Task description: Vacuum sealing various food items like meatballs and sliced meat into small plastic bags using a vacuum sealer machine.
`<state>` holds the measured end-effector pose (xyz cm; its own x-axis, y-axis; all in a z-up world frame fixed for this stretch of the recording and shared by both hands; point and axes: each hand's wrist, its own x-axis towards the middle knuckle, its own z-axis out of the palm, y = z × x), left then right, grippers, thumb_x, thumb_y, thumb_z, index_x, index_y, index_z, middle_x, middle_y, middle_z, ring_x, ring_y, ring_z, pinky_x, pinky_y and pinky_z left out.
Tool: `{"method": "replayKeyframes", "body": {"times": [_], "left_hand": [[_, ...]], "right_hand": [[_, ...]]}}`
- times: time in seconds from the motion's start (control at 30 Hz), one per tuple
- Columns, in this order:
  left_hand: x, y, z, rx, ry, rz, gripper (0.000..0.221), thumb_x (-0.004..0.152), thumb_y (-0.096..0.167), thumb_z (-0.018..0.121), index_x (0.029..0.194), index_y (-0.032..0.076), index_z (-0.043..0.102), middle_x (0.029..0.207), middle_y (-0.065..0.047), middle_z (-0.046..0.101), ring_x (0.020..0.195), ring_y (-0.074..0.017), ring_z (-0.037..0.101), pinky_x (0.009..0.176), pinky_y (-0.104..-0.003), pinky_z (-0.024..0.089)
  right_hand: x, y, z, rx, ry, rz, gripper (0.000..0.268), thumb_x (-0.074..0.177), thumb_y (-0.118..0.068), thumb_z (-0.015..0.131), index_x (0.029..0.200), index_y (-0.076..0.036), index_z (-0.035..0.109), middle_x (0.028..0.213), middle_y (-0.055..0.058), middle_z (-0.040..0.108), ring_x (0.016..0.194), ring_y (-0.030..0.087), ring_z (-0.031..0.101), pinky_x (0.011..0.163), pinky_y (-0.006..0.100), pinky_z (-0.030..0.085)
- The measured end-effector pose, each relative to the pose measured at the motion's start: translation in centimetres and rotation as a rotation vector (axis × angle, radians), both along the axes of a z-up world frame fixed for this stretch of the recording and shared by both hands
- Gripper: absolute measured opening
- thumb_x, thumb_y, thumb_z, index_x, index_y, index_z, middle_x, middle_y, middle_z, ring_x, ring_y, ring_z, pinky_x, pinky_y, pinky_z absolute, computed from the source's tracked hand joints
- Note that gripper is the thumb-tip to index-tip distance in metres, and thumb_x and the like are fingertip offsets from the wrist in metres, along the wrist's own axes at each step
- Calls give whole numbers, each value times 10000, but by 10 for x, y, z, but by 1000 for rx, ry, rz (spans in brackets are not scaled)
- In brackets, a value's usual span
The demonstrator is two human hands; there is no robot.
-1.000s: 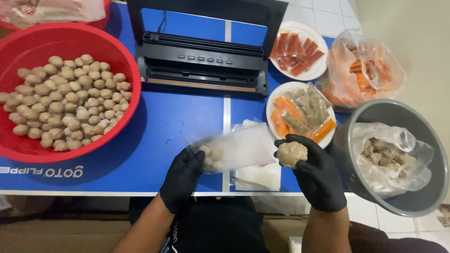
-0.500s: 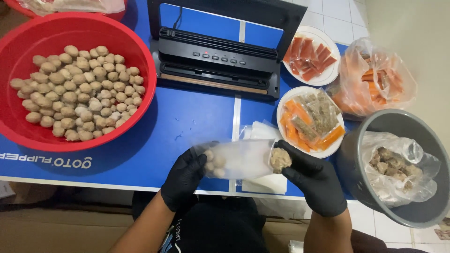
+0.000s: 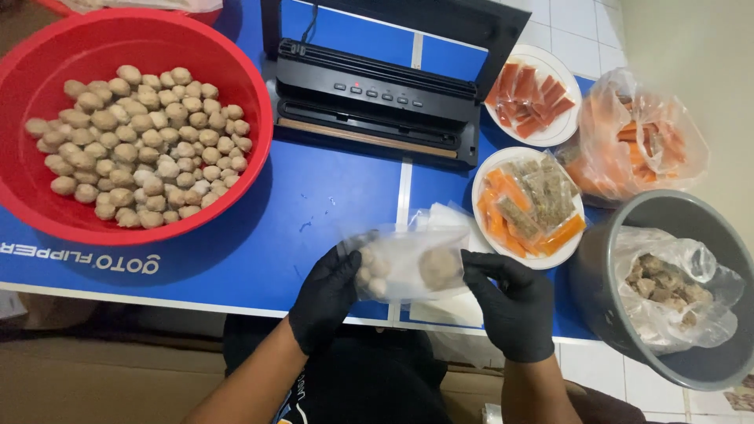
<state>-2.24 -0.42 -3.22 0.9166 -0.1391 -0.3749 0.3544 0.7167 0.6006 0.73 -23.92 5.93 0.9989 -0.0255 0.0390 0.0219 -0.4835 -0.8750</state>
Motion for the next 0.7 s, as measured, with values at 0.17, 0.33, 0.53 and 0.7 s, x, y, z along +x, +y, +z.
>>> {"method": "replayKeyframes", "body": {"times": [0.17, 0.33, 0.53, 0.7], "left_hand": [[-5, -5, 7, -72, 78, 48, 431, 1000, 210, 491, 1410, 107, 574, 1149, -139, 630, 967, -279, 631, 767, -405, 570], [-6, -4, 11, 142, 22, -95, 437, 958, 147, 502, 1390, 102, 549, 1339, -180, 643, 1108, -320, 677, 869, -410, 609], [-13, -12, -13, 264, -174, -247, 237, 886, 252, 719, 686, 156, 632, 692, 2, 657, 656, -173, 630, 716, -328, 521], [-5, -8, 22, 331, -6, -135, 376, 814, 128, 685, 1184, 68, 714, 1172, -112, 752, 1095, -275, 711, 965, -405, 561]], "right_hand": [[-3, -29, -24, -69, -138, 413, 519, 843, -217, 717, 1323, -58, 601, 1333, 159, 635, 1382, 302, 531, 1152, 445, 416], [-6, 1, 13, -156, -161, 618, 735, 813, -176, 813, 1460, -136, 466, 1396, 64, 642, 1315, 165, 577, 1136, 362, 423], [-5, 12, 12, -83, -241, 520, 105, 822, -54, 768, 902, -119, 748, 921, 10, 762, 848, 120, 724, 764, 253, 552], [2, 1, -6, -146, -346, 351, 113, 860, -112, 754, 970, -135, 748, 957, -2, 771, 863, 128, 709, 1092, 385, 501]]}}
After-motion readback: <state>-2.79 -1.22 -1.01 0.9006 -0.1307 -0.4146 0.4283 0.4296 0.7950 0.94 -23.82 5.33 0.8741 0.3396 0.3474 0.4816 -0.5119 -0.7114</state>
